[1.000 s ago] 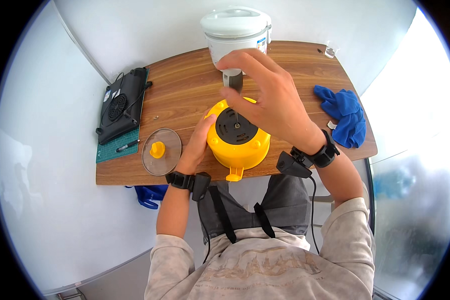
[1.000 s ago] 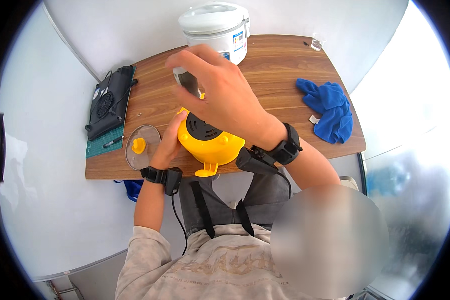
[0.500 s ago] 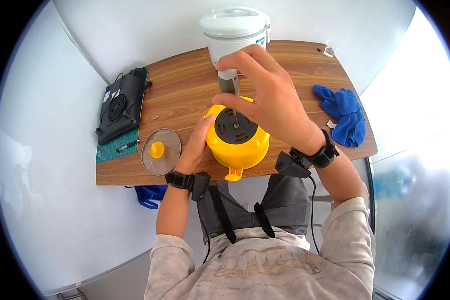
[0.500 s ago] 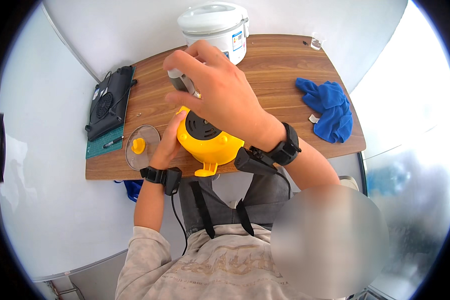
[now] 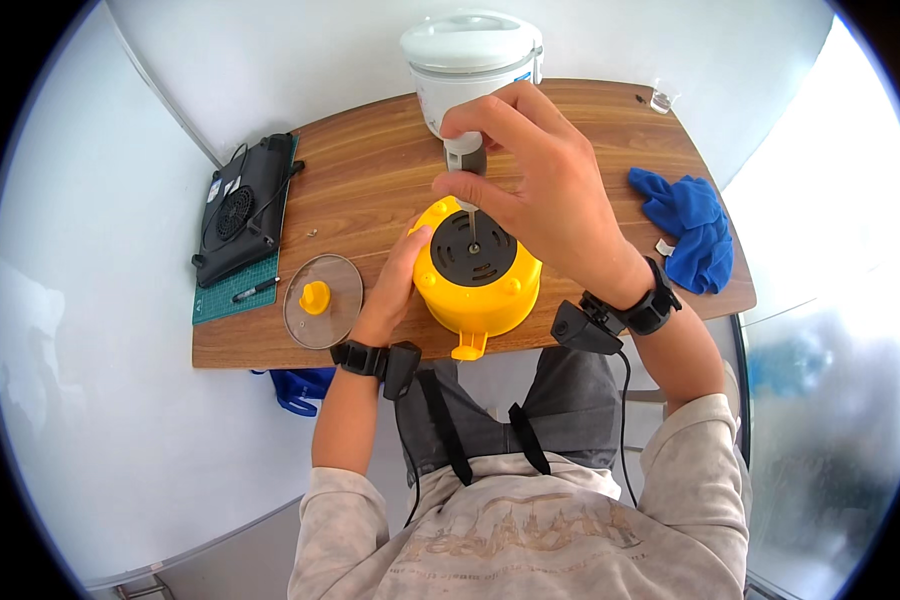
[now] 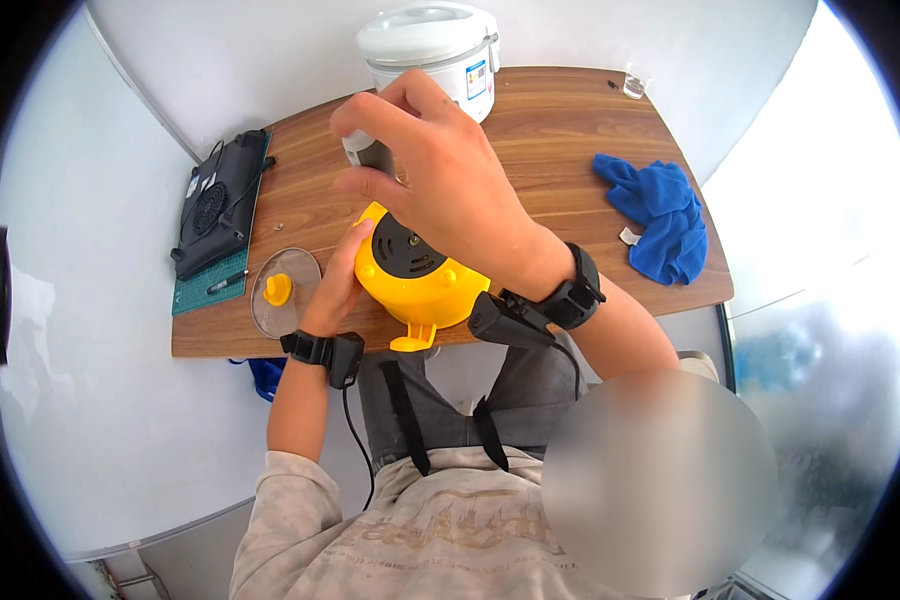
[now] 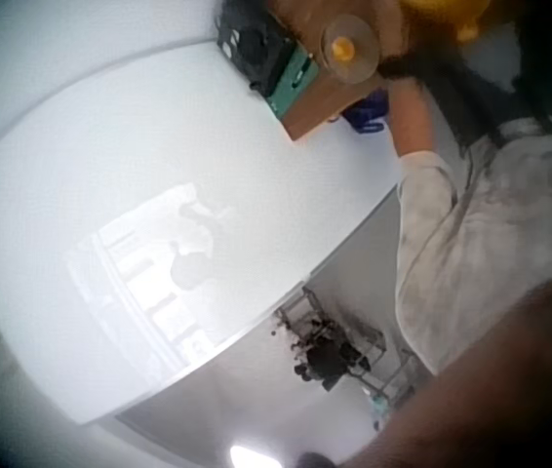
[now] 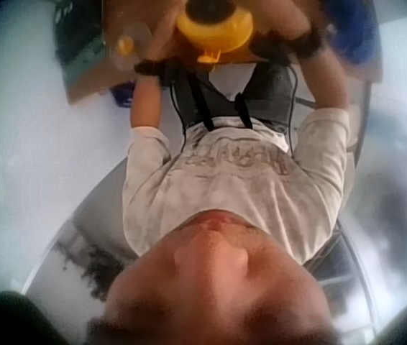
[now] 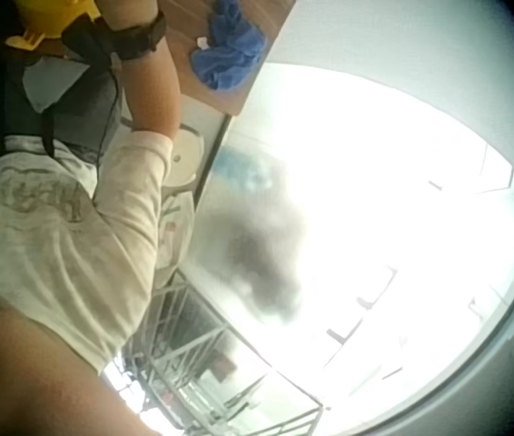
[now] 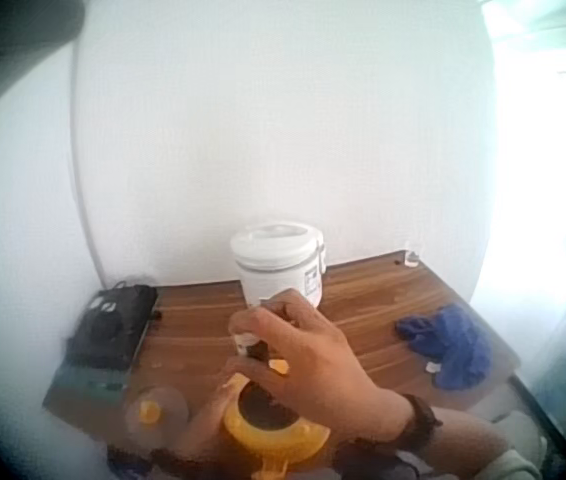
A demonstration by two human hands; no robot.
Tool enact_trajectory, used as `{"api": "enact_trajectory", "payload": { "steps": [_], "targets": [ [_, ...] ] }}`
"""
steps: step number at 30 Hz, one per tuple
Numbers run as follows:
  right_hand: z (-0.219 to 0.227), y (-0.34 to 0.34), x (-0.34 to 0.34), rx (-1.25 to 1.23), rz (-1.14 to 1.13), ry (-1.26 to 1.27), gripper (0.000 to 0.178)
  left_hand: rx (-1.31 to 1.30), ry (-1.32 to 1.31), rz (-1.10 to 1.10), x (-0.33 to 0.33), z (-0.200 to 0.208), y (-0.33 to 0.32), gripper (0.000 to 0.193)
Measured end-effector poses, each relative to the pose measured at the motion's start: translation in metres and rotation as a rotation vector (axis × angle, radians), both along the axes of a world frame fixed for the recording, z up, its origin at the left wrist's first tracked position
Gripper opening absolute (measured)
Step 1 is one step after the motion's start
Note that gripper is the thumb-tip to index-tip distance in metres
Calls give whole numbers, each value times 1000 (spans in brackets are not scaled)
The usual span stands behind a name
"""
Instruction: The person uses a screwdriver to remove screws from the bottom of a yellow kettle, removes the base cover, and then reattaches it by screwing the screws back in. The person handles the kettle and base cover during the process.
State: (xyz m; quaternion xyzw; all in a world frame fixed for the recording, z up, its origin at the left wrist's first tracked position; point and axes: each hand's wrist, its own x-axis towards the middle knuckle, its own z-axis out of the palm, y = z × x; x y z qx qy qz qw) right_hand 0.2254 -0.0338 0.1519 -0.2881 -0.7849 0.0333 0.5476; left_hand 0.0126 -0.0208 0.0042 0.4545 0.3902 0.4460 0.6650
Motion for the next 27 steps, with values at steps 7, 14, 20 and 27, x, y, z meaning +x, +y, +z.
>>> {"api": "enact_trajectory", "payload": {
  "steps": [7, 14, 20, 27],
  "targets": [
    [7, -9, 1, -273, 27, 9, 34, -9, 15, 13, 1, 5, -3, 49],
    [-3, -3, 0, -32, -30, 3, 37, -18, -2, 6, 0, 0, 0, 49],
    [1, -3, 2, -157, 33, 12, 39, -37, 21, 16, -1, -2, 0, 51],
    [-3, -2, 0, -49, 58, -22, 40, -22, 25, 22, 0, 1, -1, 52]
  ]
}}
